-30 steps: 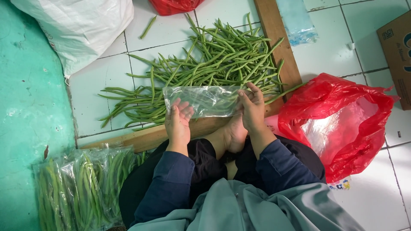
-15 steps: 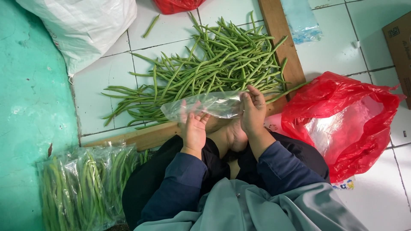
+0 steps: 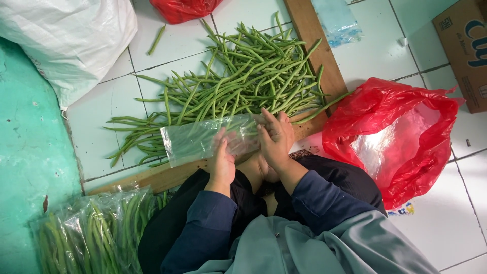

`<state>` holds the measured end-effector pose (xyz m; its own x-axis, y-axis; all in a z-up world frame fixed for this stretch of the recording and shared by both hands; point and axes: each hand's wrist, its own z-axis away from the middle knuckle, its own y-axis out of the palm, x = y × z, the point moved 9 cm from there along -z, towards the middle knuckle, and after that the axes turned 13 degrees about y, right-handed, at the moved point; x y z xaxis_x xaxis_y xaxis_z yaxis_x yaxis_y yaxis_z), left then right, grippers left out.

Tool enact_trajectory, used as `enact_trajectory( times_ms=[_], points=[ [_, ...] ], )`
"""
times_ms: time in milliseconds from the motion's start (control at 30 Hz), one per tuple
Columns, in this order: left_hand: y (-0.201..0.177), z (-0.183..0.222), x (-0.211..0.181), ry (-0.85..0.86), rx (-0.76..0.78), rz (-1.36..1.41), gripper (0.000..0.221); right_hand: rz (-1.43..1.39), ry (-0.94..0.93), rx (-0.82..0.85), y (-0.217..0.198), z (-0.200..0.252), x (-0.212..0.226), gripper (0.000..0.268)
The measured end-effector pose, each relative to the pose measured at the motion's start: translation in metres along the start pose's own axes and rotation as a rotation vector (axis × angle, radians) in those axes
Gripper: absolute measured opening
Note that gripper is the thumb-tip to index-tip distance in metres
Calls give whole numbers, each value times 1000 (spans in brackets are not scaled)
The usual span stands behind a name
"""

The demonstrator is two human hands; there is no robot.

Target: The person sits on the floor and packs green beans into small clear plastic bags. They pick up beans from a pile on a wooden board, place them into the bags, and set the filled bags aside.

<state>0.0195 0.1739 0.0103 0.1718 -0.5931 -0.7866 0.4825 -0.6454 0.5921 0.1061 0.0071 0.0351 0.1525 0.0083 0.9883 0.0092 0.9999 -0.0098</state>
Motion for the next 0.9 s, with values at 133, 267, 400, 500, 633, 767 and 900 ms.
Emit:
enact_trajectory(
  times_ms=[133, 267, 400, 500, 633, 767, 900],
  points=[
    [-32, -9, 7, 43, -118, -31, 34, -51, 21, 42, -16, -19, 18, 44],
    [-43, -33, -14, 161, -272, 23, 23, -14, 98, -124, -62, -67, 38, 24],
    [-34, -38, -24, 186, -303, 27, 23, 103, 242, -238, -106, -109, -19, 24],
    [-40, -35, -25, 195, -332, 23, 22, 369, 284, -114, -91, -118, -44, 32],
    [-45, -39, -24, 182, -345, -4, 22, 804, -26, -56, -50, -112, -43, 42],
    [-48, -44, -18, 176, -323, 0, 24, 1062, 30, -67, -40, -110, -40, 46],
    [-39, -40, -23, 174, -312, 11, 24, 937, 25, -95, -39, -108, -30, 43]
  ],
)
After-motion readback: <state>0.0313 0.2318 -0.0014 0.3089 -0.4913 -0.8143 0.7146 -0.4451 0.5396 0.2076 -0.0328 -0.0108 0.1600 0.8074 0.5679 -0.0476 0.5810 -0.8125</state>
